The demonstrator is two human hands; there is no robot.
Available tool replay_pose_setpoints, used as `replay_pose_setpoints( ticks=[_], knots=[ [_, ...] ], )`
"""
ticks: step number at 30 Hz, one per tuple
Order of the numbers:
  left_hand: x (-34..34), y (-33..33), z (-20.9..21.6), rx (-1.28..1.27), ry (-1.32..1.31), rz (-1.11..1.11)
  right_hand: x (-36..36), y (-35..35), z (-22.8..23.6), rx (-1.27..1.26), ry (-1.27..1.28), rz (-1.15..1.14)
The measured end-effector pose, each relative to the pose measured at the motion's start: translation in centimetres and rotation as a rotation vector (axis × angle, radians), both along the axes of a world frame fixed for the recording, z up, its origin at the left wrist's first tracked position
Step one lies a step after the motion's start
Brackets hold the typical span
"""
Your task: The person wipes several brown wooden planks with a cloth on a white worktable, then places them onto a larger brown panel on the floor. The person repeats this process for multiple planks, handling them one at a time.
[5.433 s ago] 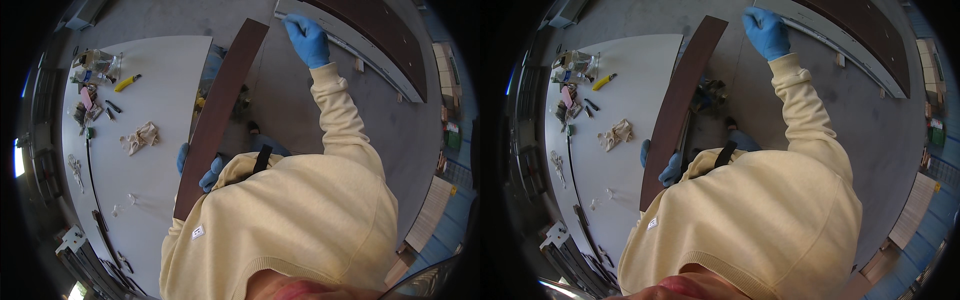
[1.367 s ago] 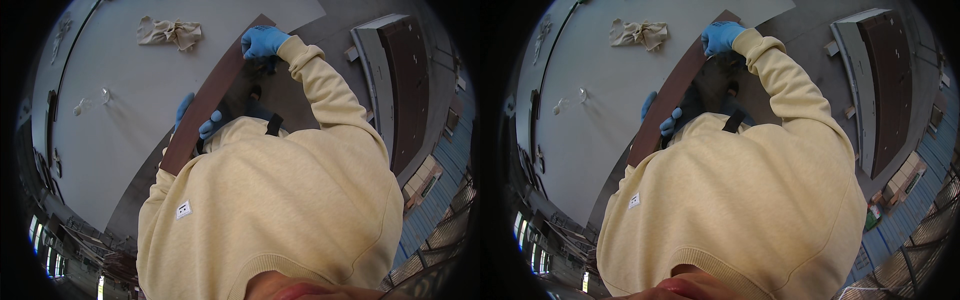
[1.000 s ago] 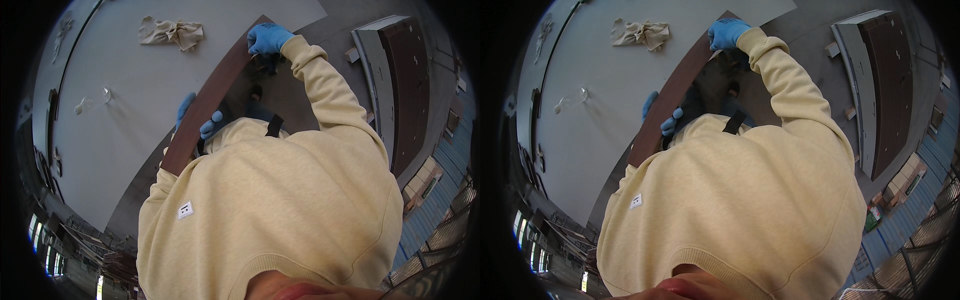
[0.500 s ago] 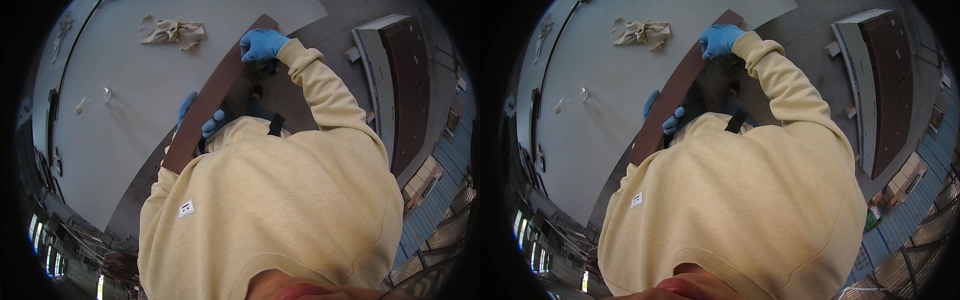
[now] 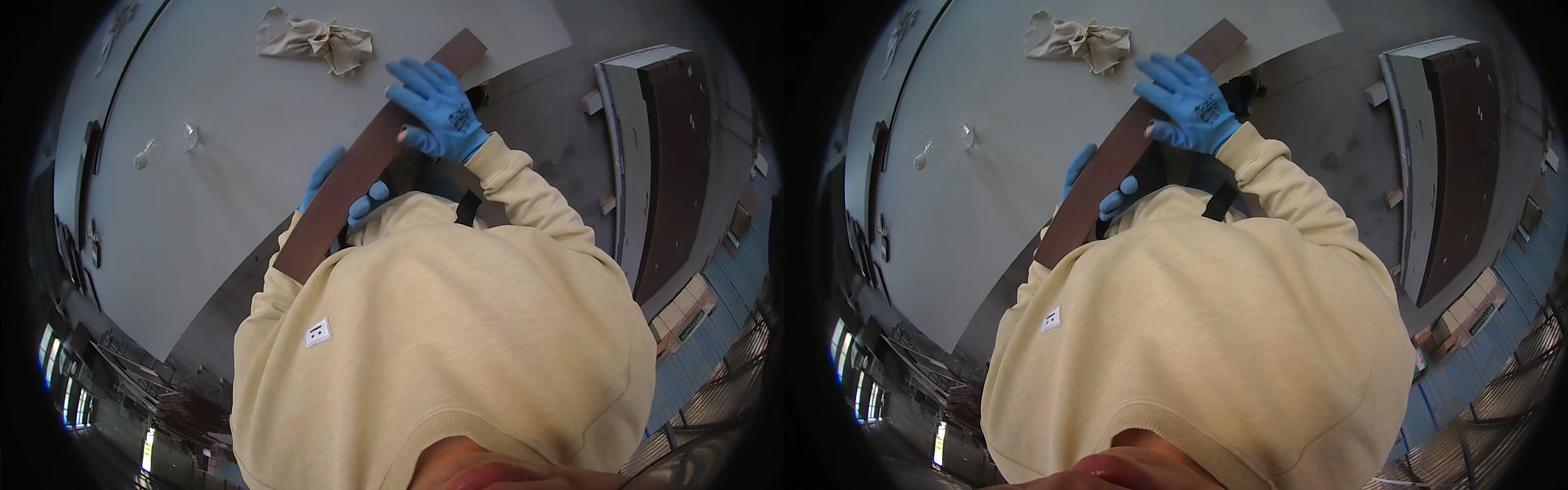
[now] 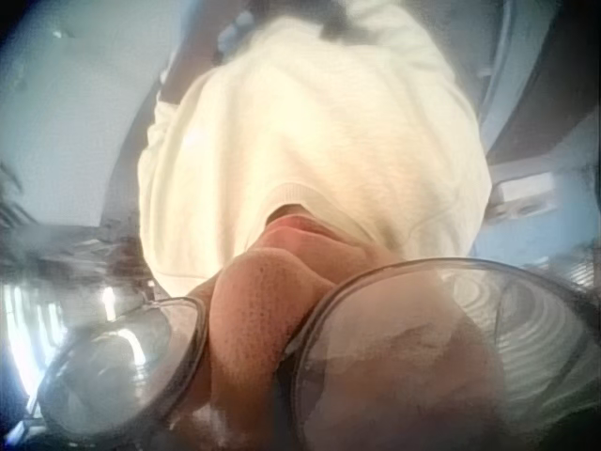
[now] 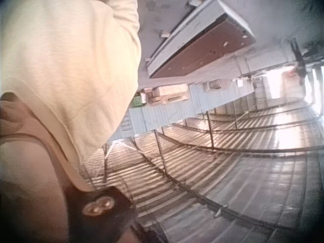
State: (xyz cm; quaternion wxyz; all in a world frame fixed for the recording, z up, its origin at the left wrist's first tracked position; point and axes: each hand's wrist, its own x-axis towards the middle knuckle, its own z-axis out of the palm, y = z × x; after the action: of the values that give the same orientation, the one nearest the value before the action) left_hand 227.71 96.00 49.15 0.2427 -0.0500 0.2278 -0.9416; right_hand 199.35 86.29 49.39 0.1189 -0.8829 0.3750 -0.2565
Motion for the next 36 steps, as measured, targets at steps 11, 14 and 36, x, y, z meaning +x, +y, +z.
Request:
replay_pose_setpoints(
  ticks=[11, 14, 36],
  knots=[
    [4.8, -3.7, 1.8, -0.114, -0.709, -0.228, 2.2, -2.5, -2.0, 0.044, 0.115, 0.156],
    [8.7, -5.8, 1.7, -0.996, -1.214, -0.217, 2.3, -3.4, -3.7, 0.043, 0.135, 0.136],
    [14.3, -2.8, -4.6, -1.185, -2.207, -0.007, 14.6, -12.8, -7.7, 0.25, 0.108, -0.482]
  ],
)
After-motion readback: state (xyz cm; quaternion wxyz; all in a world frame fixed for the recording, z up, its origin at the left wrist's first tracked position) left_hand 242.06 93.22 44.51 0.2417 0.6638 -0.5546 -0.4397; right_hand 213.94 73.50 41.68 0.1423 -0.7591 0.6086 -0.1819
